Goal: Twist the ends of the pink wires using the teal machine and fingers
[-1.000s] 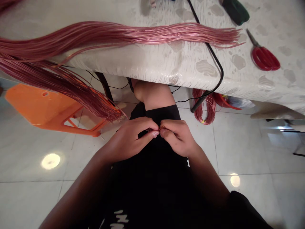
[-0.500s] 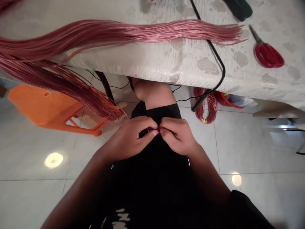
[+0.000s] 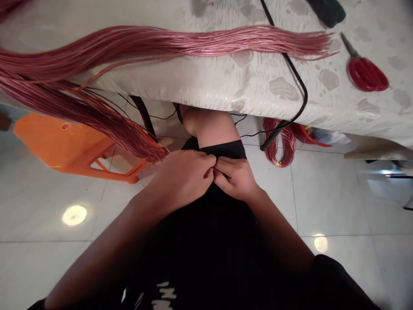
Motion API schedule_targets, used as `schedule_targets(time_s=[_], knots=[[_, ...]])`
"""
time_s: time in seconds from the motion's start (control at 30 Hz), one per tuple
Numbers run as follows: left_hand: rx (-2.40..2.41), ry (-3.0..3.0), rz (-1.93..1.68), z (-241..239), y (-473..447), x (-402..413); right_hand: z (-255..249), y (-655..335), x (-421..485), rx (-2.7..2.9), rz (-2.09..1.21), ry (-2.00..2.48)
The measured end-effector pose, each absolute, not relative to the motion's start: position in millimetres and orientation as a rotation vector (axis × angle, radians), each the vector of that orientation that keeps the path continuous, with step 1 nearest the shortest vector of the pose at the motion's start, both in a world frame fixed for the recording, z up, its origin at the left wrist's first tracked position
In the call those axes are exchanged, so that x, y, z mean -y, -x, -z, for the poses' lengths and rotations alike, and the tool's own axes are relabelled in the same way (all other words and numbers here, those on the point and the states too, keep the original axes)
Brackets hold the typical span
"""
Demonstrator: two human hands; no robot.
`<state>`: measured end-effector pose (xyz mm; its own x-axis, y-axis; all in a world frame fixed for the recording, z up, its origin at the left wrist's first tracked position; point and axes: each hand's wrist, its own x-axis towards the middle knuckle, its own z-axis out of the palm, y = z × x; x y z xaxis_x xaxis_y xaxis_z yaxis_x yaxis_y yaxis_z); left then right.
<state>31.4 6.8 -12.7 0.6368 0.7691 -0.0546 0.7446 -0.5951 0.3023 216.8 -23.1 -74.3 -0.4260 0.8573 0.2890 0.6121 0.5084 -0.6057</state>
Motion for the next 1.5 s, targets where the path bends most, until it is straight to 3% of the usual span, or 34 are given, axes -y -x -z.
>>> schedule_targets(time_s=[1.07,1.5], knots=[[-1.169,-2.479,-0.243,15,-34,-12,89,-214,19,2.015,-0.522,1.192],[-1.269,-2.530,-0.087,17,-34,-12,95,-213,19,2.149,-0.369,1.188]])
